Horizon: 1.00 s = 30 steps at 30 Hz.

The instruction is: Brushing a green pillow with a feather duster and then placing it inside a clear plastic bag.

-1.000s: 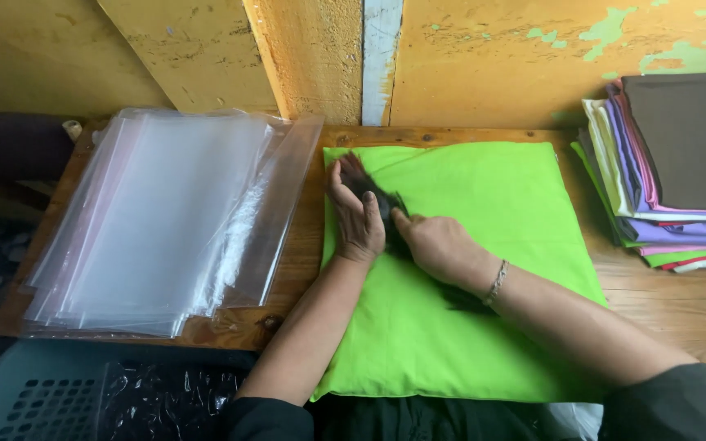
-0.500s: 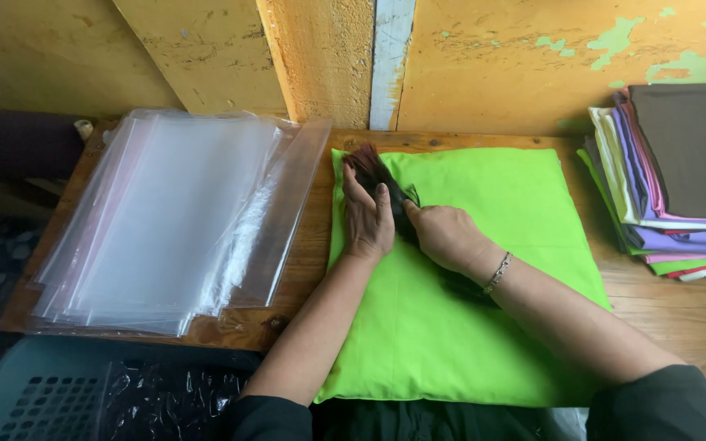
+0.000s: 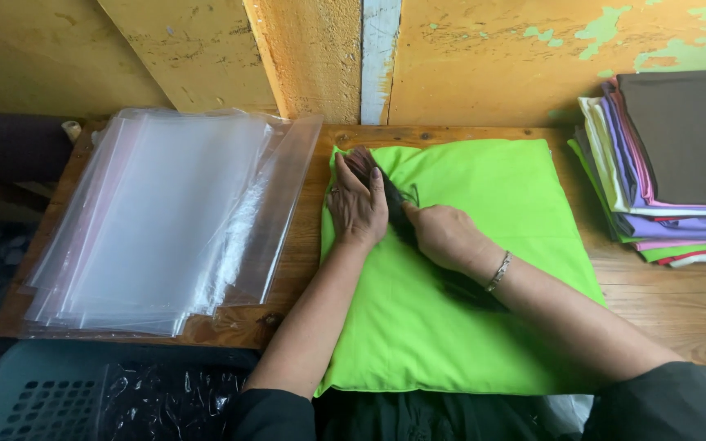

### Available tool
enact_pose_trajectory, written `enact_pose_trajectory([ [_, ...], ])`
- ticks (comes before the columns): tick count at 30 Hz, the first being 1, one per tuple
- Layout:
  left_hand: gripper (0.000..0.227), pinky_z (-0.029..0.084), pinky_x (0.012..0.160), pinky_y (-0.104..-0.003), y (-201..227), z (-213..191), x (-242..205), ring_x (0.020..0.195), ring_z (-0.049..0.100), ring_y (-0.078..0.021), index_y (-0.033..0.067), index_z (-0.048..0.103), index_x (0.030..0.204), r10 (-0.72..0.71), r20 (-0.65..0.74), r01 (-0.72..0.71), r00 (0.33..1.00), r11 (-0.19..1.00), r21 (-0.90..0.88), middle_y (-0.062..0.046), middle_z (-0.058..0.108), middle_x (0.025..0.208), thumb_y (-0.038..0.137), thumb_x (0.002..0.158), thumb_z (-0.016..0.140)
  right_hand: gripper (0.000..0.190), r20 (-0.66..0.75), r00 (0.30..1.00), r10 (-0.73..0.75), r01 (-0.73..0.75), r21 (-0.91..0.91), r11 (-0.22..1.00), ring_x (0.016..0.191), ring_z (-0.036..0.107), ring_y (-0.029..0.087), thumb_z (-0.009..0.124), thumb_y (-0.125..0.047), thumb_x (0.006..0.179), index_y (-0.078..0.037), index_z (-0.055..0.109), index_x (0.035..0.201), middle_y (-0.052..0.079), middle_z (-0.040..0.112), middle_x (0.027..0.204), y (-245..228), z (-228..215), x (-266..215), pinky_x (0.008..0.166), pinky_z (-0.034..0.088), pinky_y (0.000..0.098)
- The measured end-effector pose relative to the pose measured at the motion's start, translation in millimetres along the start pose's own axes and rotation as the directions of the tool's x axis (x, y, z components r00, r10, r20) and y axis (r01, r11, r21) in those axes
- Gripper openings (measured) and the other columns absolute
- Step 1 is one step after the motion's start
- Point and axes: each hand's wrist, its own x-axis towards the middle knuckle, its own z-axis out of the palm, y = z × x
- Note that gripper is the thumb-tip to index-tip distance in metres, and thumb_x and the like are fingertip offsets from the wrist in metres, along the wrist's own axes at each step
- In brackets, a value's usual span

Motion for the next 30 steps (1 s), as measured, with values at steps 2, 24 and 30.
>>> enact_pose_trajectory([
  [2, 0.088, 0.033, 0.108, -0.059, -1, 3, -2, 0.130, 0.049, -0.0510, -0.0067, 0.015, 0.157, 0.006, -0.004, -0.006, 1.000, 0.999, 0.043, -0.035, 0.038, 0.152, 0.062, 0.102, 0.022, 0.049, -0.036, 0.999, -0.006, 0.005, -0.021, 1.000, 0.097, 0.072, 0.044, 0.036, -0.019, 0.102, -0.020, 0.051, 0.149, 0.023, 0.073, 0.096, 10, 0, -5, 0.087, 0.059, 0.0572],
  [24, 0.081, -0.012, 0.111, -0.079, 35, -12, -6, 0.151, -0.010, -0.0560, 0.0093, 0.015, 0.164, -0.185, 0.382, -0.104, 0.905, 0.777, 0.621, -0.017, 0.001, 0.172, 0.061, 0.102, 0.021, 0.062, -0.504, 0.859, 0.090, -0.238, -0.238, 0.942, 0.074, 0.075, 0.045, 0.046, -0.007, 0.087, 0.004, 0.051, 0.148, 0.024, 0.071, 0.095, 108, 16, -88, 0.065, 0.059, 0.0593],
  [30, 0.085, -0.011, 0.116, -0.071, 31, -19, 0, 0.152, -0.014, -0.0500, 0.0172, -0.006, 0.163, -0.209, 0.429, -0.134, 0.879, 0.754, 0.643, -0.010, -0.017, 0.169, 0.068, 0.096, 0.008, 0.074, -0.250, 0.949, -0.191, 0.106, -0.319, 0.942, 0.053, 0.064, 0.029, 0.048, 0.003, 0.081, 0.002, 0.035, 0.155, 0.014, 0.066, 0.087, 44, 73, -135, 0.038, 0.050, 0.0424],
])
